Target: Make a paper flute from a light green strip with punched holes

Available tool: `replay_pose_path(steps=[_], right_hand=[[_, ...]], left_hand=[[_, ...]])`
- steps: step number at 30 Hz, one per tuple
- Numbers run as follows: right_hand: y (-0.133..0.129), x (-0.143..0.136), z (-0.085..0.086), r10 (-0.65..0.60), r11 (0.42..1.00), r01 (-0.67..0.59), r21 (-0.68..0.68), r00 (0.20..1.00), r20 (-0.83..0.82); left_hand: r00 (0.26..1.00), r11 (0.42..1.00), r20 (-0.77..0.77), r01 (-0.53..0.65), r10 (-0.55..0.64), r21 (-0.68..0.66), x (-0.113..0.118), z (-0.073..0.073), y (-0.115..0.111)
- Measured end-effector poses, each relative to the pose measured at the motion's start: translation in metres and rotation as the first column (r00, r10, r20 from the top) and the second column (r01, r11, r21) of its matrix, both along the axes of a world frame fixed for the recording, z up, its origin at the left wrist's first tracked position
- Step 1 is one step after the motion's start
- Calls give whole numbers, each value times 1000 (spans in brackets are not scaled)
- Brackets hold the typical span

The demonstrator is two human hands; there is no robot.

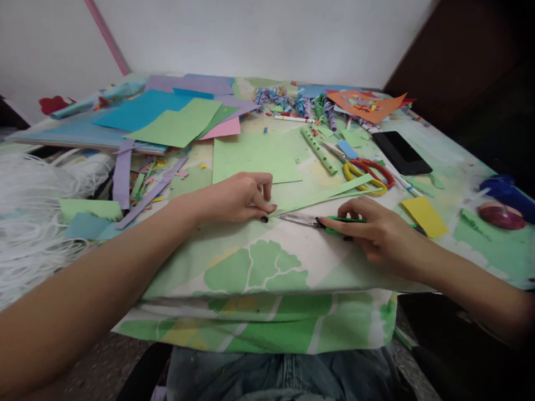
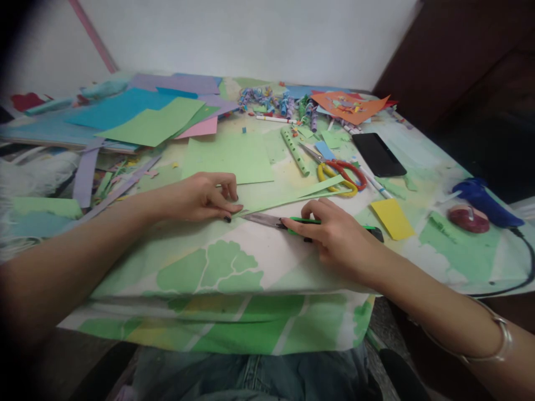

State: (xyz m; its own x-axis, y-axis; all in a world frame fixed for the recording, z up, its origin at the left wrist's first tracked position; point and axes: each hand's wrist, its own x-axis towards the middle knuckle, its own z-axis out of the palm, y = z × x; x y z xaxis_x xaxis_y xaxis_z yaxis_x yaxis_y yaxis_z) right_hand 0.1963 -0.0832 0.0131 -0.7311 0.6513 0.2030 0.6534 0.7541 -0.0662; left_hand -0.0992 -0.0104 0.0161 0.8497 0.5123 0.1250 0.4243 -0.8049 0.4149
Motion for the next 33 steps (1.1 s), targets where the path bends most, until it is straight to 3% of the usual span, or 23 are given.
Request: replay_pose_path(steps=[25, 33], right_hand=[[-2, -5, 1, 1, 999, -1, -43, 1000, -12], [-5, -2, 2, -34, 998, 34, -55, 999, 4]], left_hand=[[1000, 1000, -24, 0, 0, 4, 1, 2, -1], [992, 996, -99, 83, -82, 7, -7, 5, 4]])
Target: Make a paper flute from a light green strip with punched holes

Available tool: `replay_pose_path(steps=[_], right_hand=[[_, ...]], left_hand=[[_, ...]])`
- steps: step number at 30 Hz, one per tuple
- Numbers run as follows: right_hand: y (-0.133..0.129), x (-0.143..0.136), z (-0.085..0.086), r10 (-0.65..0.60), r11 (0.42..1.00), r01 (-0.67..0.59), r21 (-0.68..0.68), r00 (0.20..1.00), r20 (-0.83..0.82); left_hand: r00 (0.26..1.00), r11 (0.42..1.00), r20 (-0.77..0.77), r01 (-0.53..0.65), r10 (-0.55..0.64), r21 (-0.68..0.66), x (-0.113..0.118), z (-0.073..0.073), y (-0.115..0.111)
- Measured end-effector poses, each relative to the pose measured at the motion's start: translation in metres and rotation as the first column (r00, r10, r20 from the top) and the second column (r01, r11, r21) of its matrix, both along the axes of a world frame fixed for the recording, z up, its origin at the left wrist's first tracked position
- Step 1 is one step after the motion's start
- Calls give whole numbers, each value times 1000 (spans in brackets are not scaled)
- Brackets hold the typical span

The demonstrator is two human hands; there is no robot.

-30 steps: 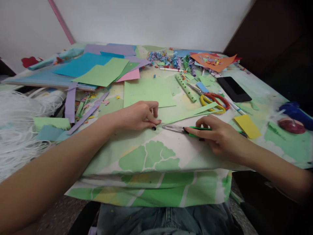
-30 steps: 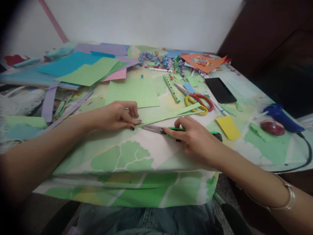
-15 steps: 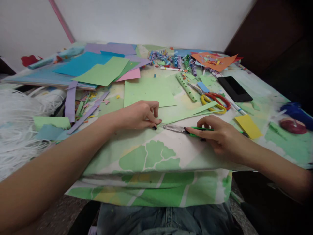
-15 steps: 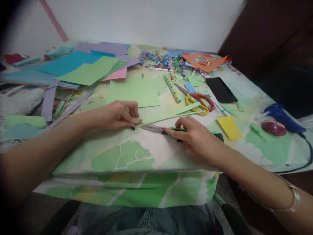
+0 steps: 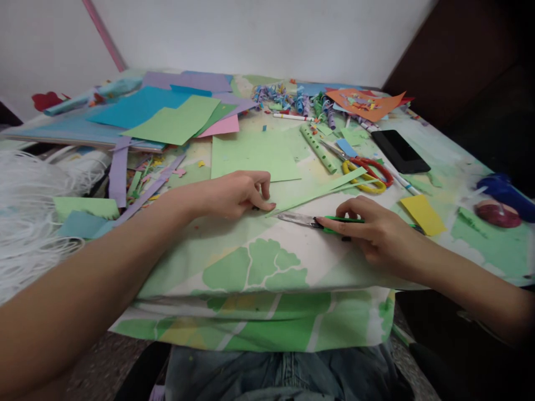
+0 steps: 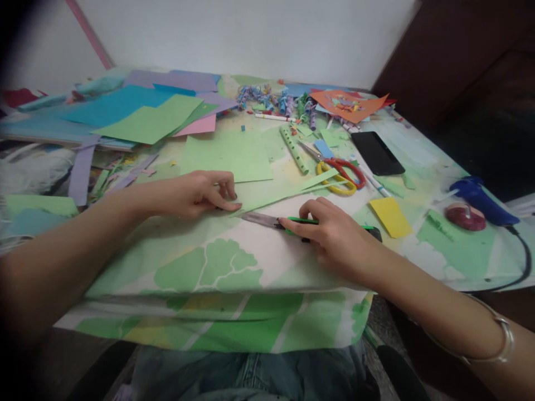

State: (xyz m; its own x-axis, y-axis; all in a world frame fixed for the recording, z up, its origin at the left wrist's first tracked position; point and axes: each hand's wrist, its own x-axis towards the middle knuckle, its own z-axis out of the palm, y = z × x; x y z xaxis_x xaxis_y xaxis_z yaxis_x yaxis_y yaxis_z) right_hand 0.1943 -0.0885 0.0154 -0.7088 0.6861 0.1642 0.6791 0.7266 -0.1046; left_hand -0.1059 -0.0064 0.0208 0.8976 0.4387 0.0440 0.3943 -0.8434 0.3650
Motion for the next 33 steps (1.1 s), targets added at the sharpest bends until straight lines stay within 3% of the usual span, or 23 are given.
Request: replay_pose_path(steps=[33], right_hand=[[-4, -14, 3, 39, 999, -39, 2, 999, -5]], left_hand=[[1000, 1000, 22, 1, -1, 20, 0, -5, 1]])
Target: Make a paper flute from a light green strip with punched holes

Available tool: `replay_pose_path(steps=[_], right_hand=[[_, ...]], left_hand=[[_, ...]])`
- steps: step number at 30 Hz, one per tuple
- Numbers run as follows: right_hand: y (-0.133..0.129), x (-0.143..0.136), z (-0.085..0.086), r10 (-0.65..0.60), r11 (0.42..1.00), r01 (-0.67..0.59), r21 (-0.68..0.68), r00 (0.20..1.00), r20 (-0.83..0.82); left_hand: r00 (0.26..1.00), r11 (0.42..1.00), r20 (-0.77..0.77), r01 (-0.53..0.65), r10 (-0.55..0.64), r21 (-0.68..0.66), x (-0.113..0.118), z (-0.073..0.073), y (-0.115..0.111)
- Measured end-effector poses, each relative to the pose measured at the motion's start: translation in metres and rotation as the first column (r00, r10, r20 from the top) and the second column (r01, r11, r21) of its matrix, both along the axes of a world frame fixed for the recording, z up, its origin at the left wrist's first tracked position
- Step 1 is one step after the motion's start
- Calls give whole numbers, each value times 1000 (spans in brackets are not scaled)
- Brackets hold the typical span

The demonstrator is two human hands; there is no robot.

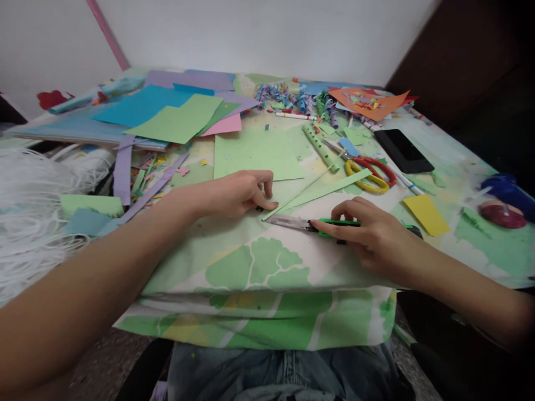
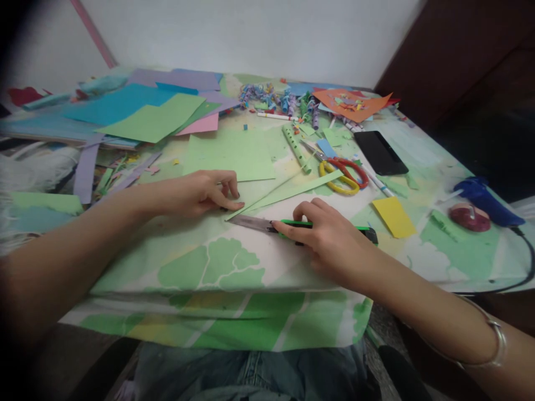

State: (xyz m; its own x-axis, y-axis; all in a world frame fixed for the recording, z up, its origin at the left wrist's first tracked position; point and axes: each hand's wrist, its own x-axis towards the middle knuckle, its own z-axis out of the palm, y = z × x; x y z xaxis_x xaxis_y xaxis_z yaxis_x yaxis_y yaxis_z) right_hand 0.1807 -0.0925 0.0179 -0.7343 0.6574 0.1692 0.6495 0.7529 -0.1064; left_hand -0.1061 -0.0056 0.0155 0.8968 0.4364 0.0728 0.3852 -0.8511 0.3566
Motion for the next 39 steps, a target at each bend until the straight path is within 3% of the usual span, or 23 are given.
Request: replay_pose_path(steps=[8, 12, 16, 18, 21, 24, 26, 31, 36, 39], right_hand=[[-16, 17, -3, -39, 994, 32, -106, 997, -62], [-24, 37, 1, -83, 989, 76, -126, 995, -51], [-24, 76, 1, -231, 973, 232, -4, 967, -107], [-20, 101, 0, -356, 921, 371, 114, 924, -138], [-11, 141, -4, -568, 770, 586, 254, 810, -147], [-2, 171, -8, -722, 636, 709, 305, 686, -90], [3, 183, -12, -777, 596, 749, 289, 628, -25], [19, 175, -12, -816, 557, 775, 299, 578, 22], [58, 148, -2, -749, 663, 735, 143, 657, 89], [86, 140, 0, -762, 641, 766, 59, 624, 173]], left_hand=[[986, 995, 141, -84, 90, -48, 2, 1, -8], [904, 948, 286, -310, 317, -71, 12, -2, -14], [870, 883, 172, -470, 461, 8, 30, -2, -25], [873, 873, 102, -483, 476, 60, 37, -2, -30], [877, 876, 46, -480, 478, 37, 41, -4, -32], [852, 853, 36, -521, 522, -32, 40, -7, -29], [831, 830, 37, -550, 555, -96, 37, -7, -26], [792, 774, 60, -574, 608, -268, 30, -1, -19], [685, 640, 86, -619, 724, -455, 21, 4, -10], [617, 555, 107, -602, 779, -574, 14, 5, -6]])
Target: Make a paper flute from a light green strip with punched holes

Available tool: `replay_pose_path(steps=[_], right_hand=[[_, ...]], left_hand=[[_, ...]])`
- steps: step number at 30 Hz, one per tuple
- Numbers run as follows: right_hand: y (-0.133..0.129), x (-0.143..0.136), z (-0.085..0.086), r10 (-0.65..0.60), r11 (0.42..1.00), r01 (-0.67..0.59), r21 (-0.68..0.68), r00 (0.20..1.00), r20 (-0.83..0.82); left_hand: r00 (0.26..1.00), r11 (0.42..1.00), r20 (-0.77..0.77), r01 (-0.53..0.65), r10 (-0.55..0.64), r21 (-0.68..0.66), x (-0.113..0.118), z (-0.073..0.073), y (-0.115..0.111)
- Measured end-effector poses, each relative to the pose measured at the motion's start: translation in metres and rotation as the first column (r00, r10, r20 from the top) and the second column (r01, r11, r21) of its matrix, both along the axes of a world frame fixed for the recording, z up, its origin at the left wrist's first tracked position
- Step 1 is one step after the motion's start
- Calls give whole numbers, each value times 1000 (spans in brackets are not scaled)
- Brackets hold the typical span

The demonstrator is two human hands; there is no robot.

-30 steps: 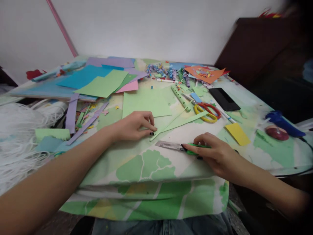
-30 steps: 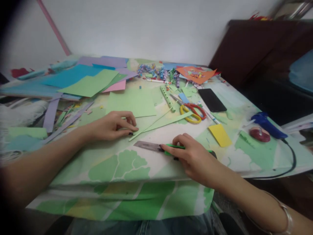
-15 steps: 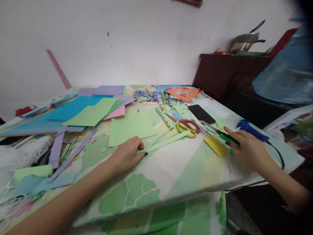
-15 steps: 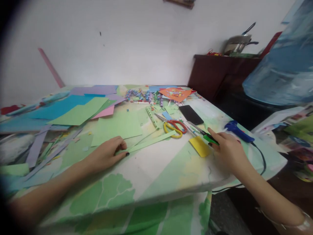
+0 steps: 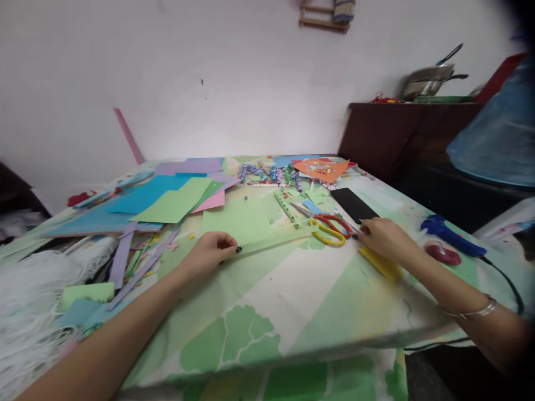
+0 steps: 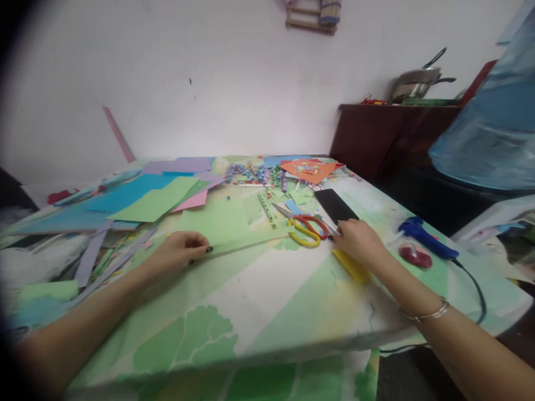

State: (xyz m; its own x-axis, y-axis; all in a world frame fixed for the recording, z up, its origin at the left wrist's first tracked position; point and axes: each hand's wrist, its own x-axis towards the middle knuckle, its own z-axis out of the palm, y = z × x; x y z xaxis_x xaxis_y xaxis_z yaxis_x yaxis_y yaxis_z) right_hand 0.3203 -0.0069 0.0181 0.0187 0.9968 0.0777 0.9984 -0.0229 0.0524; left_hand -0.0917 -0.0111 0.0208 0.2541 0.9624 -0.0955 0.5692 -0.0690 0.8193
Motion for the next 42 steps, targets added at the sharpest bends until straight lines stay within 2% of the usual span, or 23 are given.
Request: replay_pose_path(steps=[4, 10, 13, 15, 17, 19, 22, 24, 26, 28, 29, 30, 31, 33, 36, 39, 42], right_hand=[[24, -2, 3, -52, 992, 47, -118, 998, -43], [36, -1, 14, -143, 966, 113, -234, 983, -115], [39, -1, 22, -193, 971, 177, -160, 977, -92], [39, -7, 28, -221, 973, 216, -74, 973, -67], [34, -20, 33, -201, 979, 202, 7, 976, -82], [26, -43, 34, -83, 992, 99, 82, 981, -176], [10, -86, 28, 141, 990, -126, 65, 927, -349], [4, -114, 23, 294, 952, -301, 49, 858, -421], [2, -135, 21, 382, 909, -414, 49, 780, -496], [7, -145, 22, 467, 845, -534, 36, 702, -538], [12, -146, 23, 490, 824, -565, 23, 693, -529], [17, -143, 24, 491, 827, -563, 0, 722, -487], [23, -137, 24, 464, 856, -517, -18, 783, -415], [35, -120, 22, 284, 955, -295, -38, 941, -182], [46, -90, 14, 130, 991, -134, -31, 987, -98], [48, -73, 6, 53, 998, -56, -25, 994, -99], [49, -71, 2, 29, 999, -31, -17, 993, -116]], left_hand=[[995, 999, 93, -25, 28, -36, -7, 7, -1], [986, 1000, 167, -27, 29, -16, -11, 12, -3], [986, 995, 144, -95, 89, 37, -16, 8, 2], [985, 979, 106, -149, 135, 140, -21, 5, 7], [978, 942, 87, -205, 188, 267, -24, 2, 11], [966, 886, 55, -255, 254, 387, -27, 1, 14], [934, 775, 27, -310, 355, 550, -29, 2, 15], [926, 728, 49, -326, 374, 603, -30, 3, 14], [930, 697, 66, -317, 362, 644, -29, 4, 12], [931, 650, 50, -290, 361, 703, -28, 4, 9], [931, 625, 34, -271, 364, 732, -28, 4, 8], [929, 603, 20, -255, 368, 756, -27, 4, 6], [928, 586, 8, -242, 373, 773, -25, 4, 5], [927, 565, 3, -230, 374, 793, -23, 4, 2], [935, 578, 25, -239, 354, 780, -18, 4, 0], [951, 634, 80, -261, 300, 728, -14, 3, -1], [963, 755, 181, -268, 199, 598, -9, 4, -4]])
